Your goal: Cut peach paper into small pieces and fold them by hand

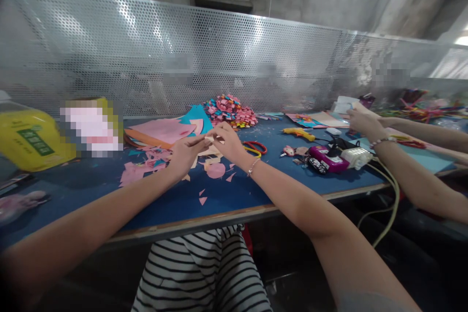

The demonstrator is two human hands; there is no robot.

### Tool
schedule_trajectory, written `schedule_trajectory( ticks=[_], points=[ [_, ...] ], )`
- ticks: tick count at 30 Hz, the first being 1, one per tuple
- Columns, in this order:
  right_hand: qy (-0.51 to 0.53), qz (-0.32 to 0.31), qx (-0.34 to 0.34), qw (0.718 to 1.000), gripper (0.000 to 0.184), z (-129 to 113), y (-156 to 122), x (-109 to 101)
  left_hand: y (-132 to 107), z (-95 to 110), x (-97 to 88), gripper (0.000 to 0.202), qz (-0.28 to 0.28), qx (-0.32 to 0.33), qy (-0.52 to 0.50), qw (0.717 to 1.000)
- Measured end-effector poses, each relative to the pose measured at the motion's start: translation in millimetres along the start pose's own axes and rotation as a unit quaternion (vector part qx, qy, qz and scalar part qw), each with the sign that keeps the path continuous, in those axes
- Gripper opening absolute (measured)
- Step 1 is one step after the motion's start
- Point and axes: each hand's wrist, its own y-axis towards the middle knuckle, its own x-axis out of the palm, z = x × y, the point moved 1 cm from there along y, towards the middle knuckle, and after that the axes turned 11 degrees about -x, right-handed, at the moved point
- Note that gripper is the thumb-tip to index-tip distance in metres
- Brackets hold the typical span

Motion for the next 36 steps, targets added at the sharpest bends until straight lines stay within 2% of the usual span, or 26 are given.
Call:
schedule_trajectory(
  ticks=[10, 17, 21, 27, 32, 36],
  points=[
    [-0.008, -0.014, -0.008, 1.0, 0.006, -1.5, 0.7, -0.5, 0.1, -0.9, 0.5, 0.041, 0.004, -0.004, -0.012, 1.0],
    [0.028, -0.018, 0.031, 0.999, 0.007, -3.0, 0.4, -0.6, -0.4, -1.2, 0.2, 0.043, -0.005, -0.004, -0.055, 0.998],
    [0.037, -0.008, 0.043, 0.998, 0.003, 0.0, -0.5, 0.6, 0.2, -1.2, -0.2, 0.043, 0.003, -0.011, -0.075, 0.997],
    [0.046, 0.005, 0.069, 0.997, 0.007, 4.2, 0.6, 1.6, 3.0, -3.9, -0.7, 0.036, 0.005, 0.006, -0.104, 0.995],
    [0.061, 0.016, 0.113, 0.992, 0.007, 5.0, 1.2, 1.7, 4.0, -4.3, -1.0, 0.037, 0.011, 0.018, -0.072, 0.997],
    [0.082, 0.052, 0.129, 0.987, 0.003, 8.9, -0.2, 2.8, 6.0, -6.8, -1.3, 0.037, 0.02, 0.024, -0.059, 0.998]
  ],
)
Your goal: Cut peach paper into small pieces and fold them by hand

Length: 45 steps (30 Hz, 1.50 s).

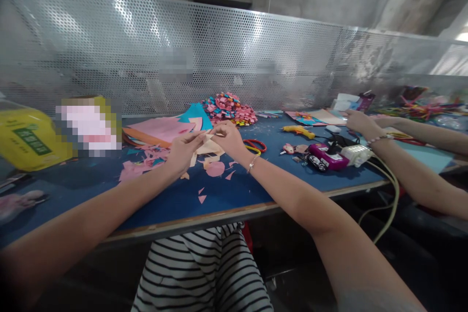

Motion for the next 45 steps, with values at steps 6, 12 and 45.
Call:
schedule_trajectory(
  ticks=[6, 12, 45],
  points=[
    [0.105, -0.011, 0.049, 0.993, 0.02, 10.6, -0.6, 5.0, 4.0, -4.3, -3.0, 0.033, 0.015, 0.014, 0.011, 1.0],
    [0.146, -0.043, 0.055, 0.987, 0.034, 7.4, -2.6, 8.8, 3.6, -2.5, -3.6, 0.03, 0.04, 0.013, 0.041, 0.998],
    [0.054, -0.076, 0.053, 0.994, 0.016, 8.9, -2.6, 2.8, 3.7, -1.9, -2.8, 0.032, 0.016, -0.053, -0.041, 0.998]
  ],
)
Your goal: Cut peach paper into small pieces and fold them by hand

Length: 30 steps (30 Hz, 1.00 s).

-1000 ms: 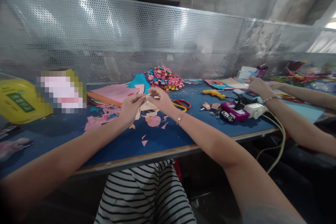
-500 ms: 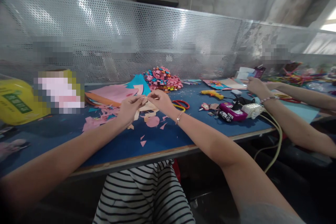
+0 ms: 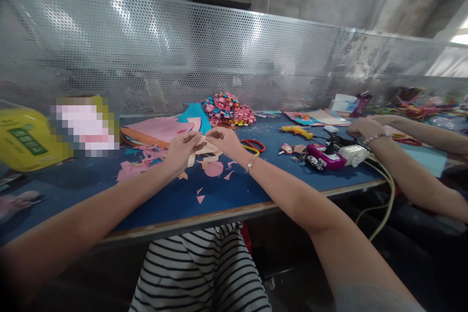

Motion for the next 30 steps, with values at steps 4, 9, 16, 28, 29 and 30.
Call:
schedule_trajectory(
  ticks=[4, 9, 16, 28, 29, 30],
  points=[
    [0.021, -0.005, 0.022, 1.0, 0.013, 0.5, -0.1, 0.3, 0.0, -0.6, -0.5, 0.033, 0.001, -0.006, -0.001, 1.0],
    [0.021, 0.012, 0.035, 0.999, 0.014, 1.9, 0.7, -0.2, -1.4, 0.5, 0.6, 0.036, -0.024, -0.005, 0.0, 1.0],
    [0.061, 0.019, 0.055, 0.996, 0.012, 7.8, 1.4, 0.5, -4.1, 2.6, 2.6, 0.04, -0.018, -0.018, -0.006, 1.0],
    [0.073, -0.028, 0.096, 0.992, 0.011, 3.5, 2.3, 3.7, -4.9, 3.4, 2.3, 0.029, -0.012, -0.019, 0.043, 0.999],
    [0.066, -0.037, 0.086, 0.993, 0.011, 4.1, 2.5, 3.9, -4.9, 3.4, 2.3, 0.028, -0.012, -0.019, 0.043, 0.999],
    [0.057, -0.046, 0.074, 0.995, 0.011, 4.3, 2.9, 4.2, -4.8, 3.5, 2.2, 0.028, -0.01, -0.021, 0.038, 0.999]
  ],
)
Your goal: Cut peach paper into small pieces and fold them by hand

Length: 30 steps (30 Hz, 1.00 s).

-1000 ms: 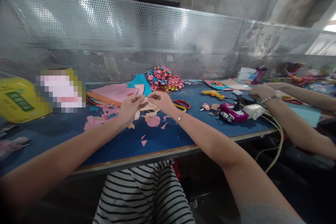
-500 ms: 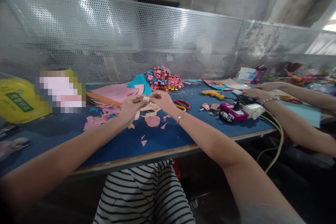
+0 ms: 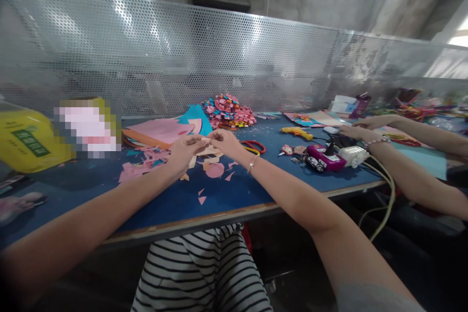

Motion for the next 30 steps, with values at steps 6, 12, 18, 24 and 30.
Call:
schedule_trajectory(
  ticks=[6, 12, 18, 24, 30],
  points=[
    [-0.064, -0.025, -0.01, 0.998, 0.011, -12.0, 4.5, 3.9, 3.2, 0.4, -3.2, 0.029, 0.027, -0.009, -0.047, 0.998],
    [-0.119, -0.016, 0.017, 0.993, 0.009, -22.3, 15.9, 7.7, 8.2, 1.0, -8.1, 0.028, 0.011, -0.016, -0.07, 0.997],
    [-0.125, -0.038, -0.001, 0.991, 0.01, -10.0, 21.2, 9.0, 11.4, -0.9, -13.2, 0.028, -0.007, -0.005, -0.02, 1.0],
    [-0.071, -0.074, 0.013, 0.995, 0.013, -0.6, 14.3, 1.0, 13.0, 0.6, -10.2, 0.025, -0.028, -0.01, 0.04, 0.999],
    [-0.125, -0.104, 0.026, 0.986, 0.012, -5.3, 7.3, -5.8, 13.5, 4.7, -12.0, 0.015, -0.035, 0.02, 0.149, 0.988]
  ],
)
